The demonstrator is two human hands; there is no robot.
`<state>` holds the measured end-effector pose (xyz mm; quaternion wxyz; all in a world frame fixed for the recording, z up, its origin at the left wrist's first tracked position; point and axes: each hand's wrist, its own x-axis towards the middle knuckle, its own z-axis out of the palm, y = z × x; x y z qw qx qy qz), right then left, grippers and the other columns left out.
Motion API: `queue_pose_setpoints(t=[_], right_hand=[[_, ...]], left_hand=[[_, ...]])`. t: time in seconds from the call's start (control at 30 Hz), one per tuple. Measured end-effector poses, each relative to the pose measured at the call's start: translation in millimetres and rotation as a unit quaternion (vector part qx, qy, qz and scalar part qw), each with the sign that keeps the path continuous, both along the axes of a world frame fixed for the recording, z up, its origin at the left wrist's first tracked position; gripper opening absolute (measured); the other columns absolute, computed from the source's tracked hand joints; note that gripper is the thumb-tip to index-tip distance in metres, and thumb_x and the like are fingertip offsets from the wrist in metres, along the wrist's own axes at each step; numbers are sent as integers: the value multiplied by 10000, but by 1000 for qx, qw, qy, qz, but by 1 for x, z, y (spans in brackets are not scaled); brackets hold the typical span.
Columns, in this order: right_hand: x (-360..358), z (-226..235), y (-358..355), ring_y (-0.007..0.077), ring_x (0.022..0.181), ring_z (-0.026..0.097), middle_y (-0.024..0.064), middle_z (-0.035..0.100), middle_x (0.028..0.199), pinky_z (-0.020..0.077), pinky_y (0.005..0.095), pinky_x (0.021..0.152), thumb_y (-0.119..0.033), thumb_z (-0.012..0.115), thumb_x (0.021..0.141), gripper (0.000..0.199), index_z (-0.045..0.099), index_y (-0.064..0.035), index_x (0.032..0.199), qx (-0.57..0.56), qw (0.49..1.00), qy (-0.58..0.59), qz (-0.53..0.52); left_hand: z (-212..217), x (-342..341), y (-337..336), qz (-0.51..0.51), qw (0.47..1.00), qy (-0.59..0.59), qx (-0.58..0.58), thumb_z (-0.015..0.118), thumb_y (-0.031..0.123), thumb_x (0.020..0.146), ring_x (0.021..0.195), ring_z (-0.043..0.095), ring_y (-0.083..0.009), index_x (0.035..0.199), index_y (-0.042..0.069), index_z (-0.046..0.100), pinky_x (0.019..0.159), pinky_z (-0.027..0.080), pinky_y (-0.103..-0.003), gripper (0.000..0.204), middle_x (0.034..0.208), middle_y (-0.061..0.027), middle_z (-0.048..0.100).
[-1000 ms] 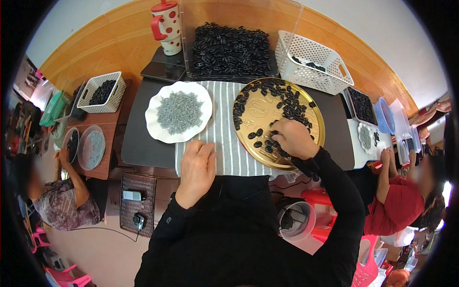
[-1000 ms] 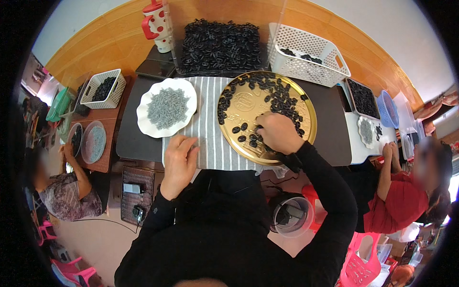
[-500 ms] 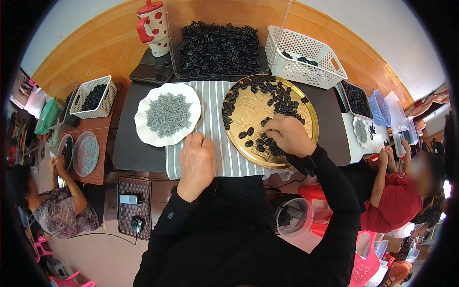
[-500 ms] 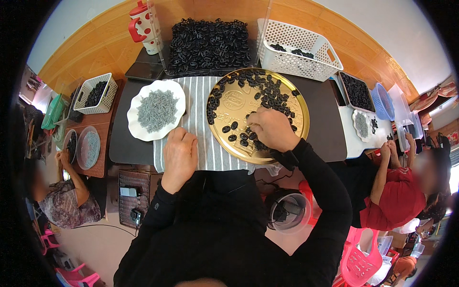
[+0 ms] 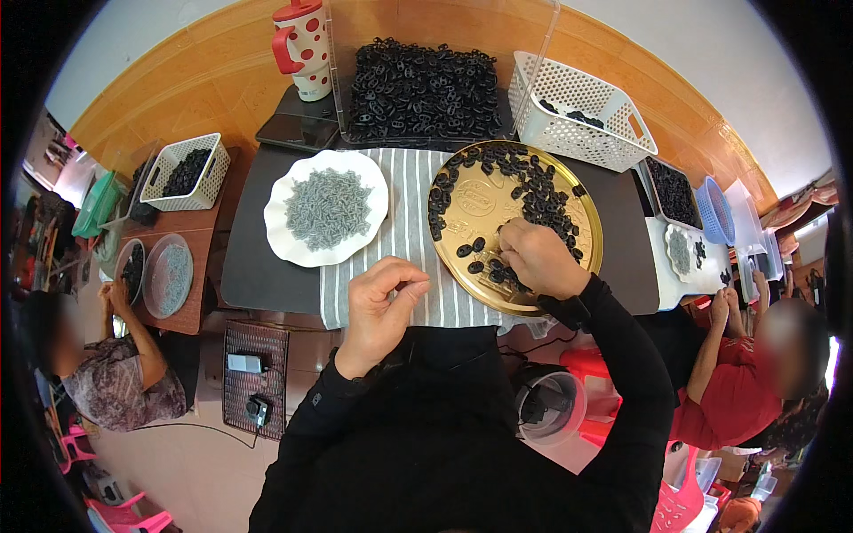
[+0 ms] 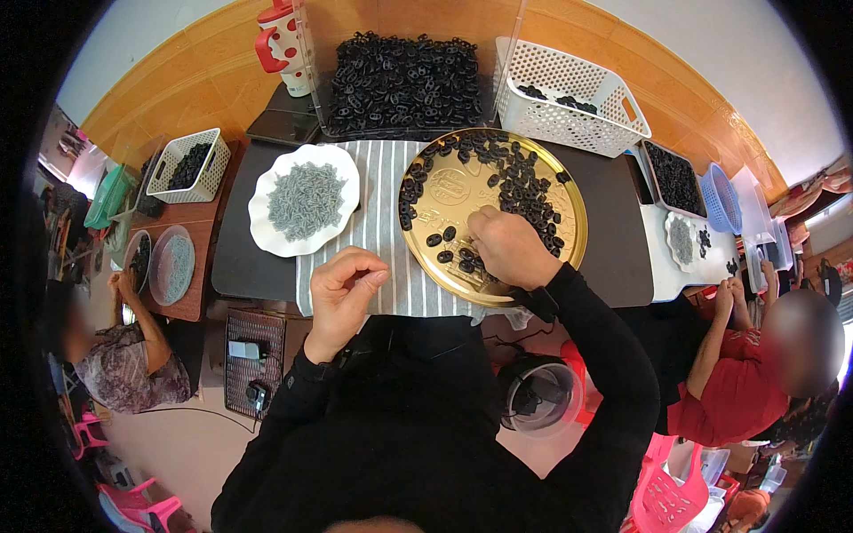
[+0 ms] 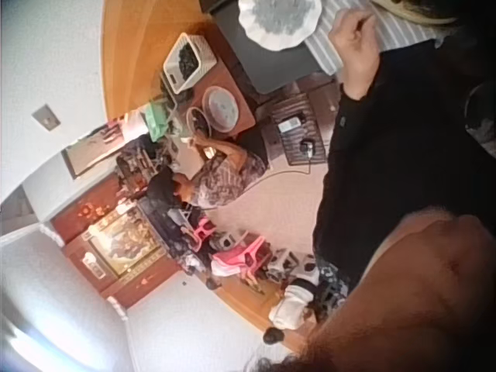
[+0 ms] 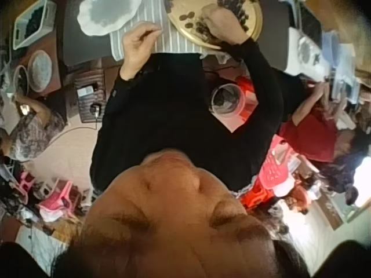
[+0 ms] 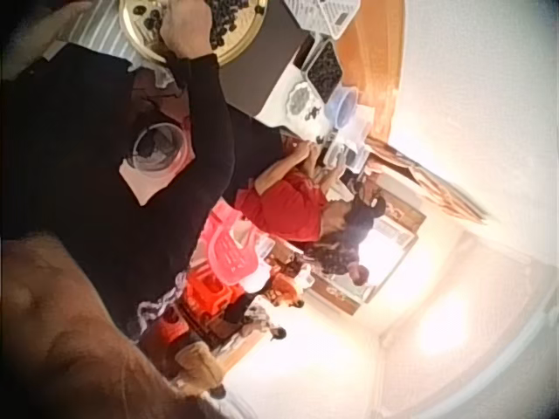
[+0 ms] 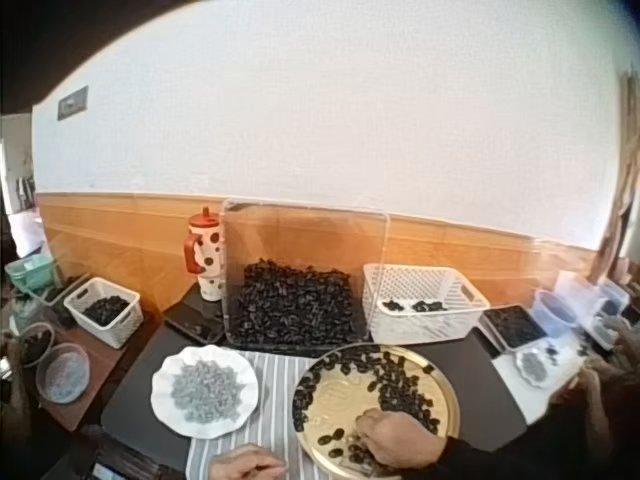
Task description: The person picks up a black plastic piece and a small grey pin by hand, inserts the pin into the piece, and places the assembled unit onto a gold tray.
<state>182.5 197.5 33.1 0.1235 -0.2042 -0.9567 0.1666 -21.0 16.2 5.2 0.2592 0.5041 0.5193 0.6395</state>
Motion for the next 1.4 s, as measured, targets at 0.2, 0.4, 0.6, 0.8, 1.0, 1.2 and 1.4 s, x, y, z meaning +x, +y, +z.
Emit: queue_pose_setpoints(t=[0.2,0.4,0.6,0.8,1.0,1.2,1.4], right_hand=[[6,-1,3,320,711,633,158,611,797,482,380,608,5,578,814,103,595,1,916,-13,995,94,15],[-14,29,-84,304,719,598,152,572,790,468,370,630,47,537,793,125,578,-3,901,-161,975,122,89],[-52,-11,-108,354,745,584,161,515,838,473,421,663,45,555,734,123,550,2,849,-45,995,71,52],[-56,-25,-108,345,674,565,147,496,828,475,430,594,38,567,705,128,524,-5,818,4,993,120,13],[-57,-28,-145,290,687,556,118,483,810,451,386,567,-66,667,780,116,563,-17,766,130,975,106,-146],[-72,-30,-156,282,737,550,107,477,806,442,387,595,-86,703,776,112,621,-16,805,139,965,129,-181],[-72,-40,-149,297,736,570,105,528,816,457,370,607,6,669,772,91,641,-26,853,85,963,215,-135]], left_hand=[[-2,8,-10,-56,985,-154,-44,656,-31,872,746,560,-67,911,-17,681,656,442,-214,48,849,-31,654],[-6,2,-23,-12,979,-192,-73,678,-21,863,724,573,-48,920,-7,693,646,446,-186,61,851,-20,672],[-7,-3,-25,0,978,-198,-72,672,-37,860,707,563,-51,922,-13,692,640,445,-196,70,839,-16,663],[-13,-15,-30,17,985,-165,-38,653,-35,870,747,605,-94,950,-27,694,660,468,-212,91,865,-58,658],[-17,-16,-27,6,983,-178,-34,609,-59,882,766,562,-97,958,-43,683,692,452,-222,107,881,-49,616],[-19,-15,-25,-9,979,-198,-39,596,-51,893,785,558,-98,970,-42,679,712,449,-228,113,886,-45,607],[-22,-16,-25,-31,971,-235,-42,598,-39,898,794,560,-96,982,-39,678,724,449,-230,116,889,-40,608]])
